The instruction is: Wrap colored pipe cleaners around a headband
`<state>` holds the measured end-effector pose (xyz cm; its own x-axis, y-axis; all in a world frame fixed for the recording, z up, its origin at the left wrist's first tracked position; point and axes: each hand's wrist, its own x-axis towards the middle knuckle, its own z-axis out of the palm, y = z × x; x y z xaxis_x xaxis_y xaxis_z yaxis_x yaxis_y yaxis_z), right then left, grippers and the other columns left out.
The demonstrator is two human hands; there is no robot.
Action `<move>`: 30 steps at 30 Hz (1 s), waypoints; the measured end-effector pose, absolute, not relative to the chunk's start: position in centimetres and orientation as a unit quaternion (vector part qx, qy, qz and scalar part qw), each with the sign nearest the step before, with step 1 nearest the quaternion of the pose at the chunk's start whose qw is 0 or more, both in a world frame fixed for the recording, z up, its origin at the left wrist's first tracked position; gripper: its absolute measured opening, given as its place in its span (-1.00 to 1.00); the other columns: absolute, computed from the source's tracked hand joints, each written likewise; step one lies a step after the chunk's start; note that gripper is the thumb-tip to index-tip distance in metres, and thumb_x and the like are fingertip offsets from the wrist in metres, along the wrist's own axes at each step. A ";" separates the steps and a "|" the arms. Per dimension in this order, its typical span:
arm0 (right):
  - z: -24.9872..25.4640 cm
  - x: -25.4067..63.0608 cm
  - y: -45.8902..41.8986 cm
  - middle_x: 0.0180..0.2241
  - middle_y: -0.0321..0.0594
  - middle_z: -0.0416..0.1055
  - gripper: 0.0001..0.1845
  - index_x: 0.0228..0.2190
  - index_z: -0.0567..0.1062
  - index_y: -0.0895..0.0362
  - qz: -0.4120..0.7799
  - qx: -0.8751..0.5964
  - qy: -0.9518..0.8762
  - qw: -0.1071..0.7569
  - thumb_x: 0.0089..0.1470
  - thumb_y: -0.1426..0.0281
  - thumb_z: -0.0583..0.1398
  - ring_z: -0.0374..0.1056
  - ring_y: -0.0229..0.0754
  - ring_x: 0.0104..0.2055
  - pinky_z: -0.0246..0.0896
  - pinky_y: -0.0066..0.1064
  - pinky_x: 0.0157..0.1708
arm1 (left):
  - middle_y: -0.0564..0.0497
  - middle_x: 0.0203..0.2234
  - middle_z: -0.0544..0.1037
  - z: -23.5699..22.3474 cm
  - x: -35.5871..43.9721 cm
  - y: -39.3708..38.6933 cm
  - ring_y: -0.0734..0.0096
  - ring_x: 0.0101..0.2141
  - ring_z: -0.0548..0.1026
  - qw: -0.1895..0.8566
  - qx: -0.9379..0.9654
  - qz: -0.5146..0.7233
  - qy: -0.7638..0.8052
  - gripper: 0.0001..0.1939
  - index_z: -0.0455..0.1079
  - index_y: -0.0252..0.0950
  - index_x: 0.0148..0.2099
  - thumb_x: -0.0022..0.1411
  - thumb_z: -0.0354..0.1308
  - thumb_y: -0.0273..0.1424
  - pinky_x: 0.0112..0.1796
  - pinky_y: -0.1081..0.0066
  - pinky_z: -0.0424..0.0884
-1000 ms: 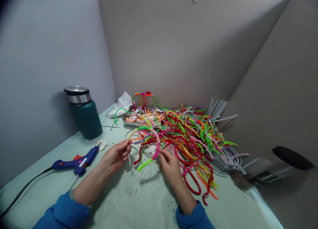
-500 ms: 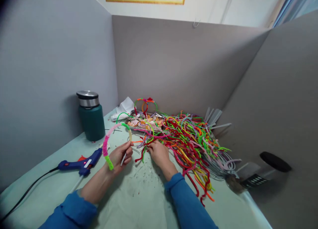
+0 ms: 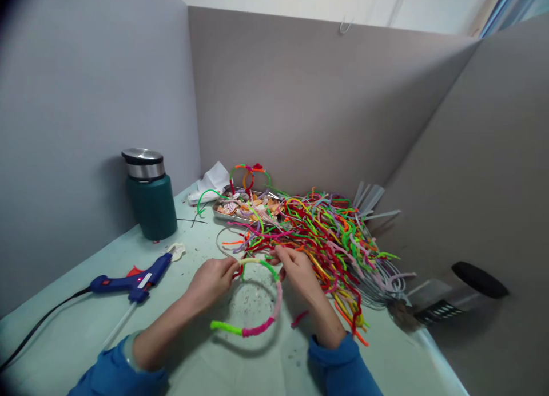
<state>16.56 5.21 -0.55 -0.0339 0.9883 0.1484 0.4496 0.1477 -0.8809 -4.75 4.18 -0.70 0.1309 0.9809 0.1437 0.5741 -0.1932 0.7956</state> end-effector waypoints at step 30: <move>-2.9 14.9 3.1 -0.71 -0.35 0.25 -0.78 -0.55 0.53 0.14 0.378 -0.540 -0.627 0.415 -0.03 0.28 0.17 0.14 -0.29 -0.64 -0.01 -0.50 -0.64 | -0.05 -0.61 0.45 -1.9 -4.0 3.6 0.33 -0.54 0.35 0.146 0.769 0.259 0.566 -0.81 0.43 -0.23 -0.50 0.11 0.06 -0.37 -0.47 0.43 0.01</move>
